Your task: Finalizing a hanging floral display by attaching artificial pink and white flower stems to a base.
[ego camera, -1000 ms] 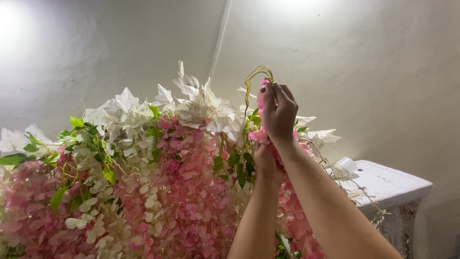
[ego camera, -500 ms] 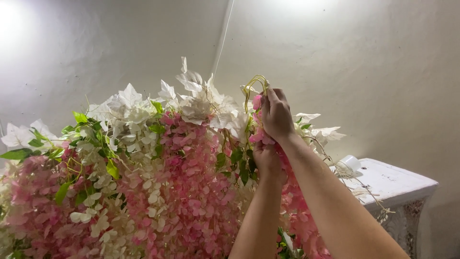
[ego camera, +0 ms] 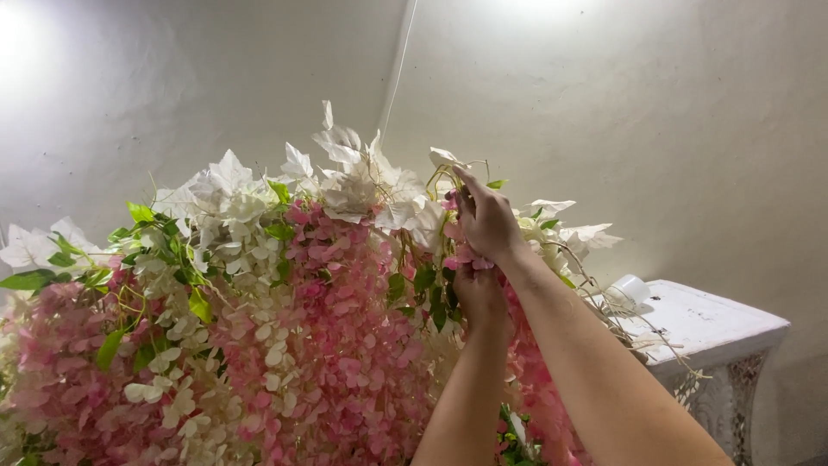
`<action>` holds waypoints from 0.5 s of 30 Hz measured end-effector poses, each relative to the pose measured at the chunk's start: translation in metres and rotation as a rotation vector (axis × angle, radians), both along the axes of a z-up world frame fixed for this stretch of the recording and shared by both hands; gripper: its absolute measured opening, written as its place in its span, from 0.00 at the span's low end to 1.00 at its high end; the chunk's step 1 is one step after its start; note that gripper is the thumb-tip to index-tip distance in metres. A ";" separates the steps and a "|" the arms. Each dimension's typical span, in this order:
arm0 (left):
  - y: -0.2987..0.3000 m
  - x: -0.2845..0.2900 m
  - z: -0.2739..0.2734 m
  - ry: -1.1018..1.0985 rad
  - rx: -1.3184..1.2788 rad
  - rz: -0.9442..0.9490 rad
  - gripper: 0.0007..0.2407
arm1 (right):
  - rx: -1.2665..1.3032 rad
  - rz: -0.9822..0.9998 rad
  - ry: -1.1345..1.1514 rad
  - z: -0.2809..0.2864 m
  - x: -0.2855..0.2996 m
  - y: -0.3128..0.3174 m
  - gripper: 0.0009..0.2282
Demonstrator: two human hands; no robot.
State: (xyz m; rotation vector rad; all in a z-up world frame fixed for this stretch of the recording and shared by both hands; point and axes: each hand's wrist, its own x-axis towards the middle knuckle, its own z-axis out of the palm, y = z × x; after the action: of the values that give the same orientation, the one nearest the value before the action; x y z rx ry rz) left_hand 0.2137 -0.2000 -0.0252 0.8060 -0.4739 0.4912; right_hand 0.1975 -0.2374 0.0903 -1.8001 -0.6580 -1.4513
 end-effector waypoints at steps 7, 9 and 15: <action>0.007 -0.016 0.002 0.113 0.076 0.094 0.18 | -0.075 -0.075 0.080 -0.011 0.018 -0.001 0.23; 0.008 -0.002 -0.003 0.133 0.192 0.169 0.18 | -0.111 -0.144 0.099 -0.016 0.029 -0.003 0.23; 0.008 -0.002 -0.012 0.183 0.157 0.182 0.17 | -0.143 -0.154 0.236 -0.023 0.009 0.004 0.23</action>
State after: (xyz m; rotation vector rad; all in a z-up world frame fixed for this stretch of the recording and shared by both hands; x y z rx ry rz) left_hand 0.2114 -0.1916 -0.0370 1.0410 -0.2729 0.5471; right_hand 0.2070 -0.2334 0.0676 -2.1337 -0.5236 -1.2881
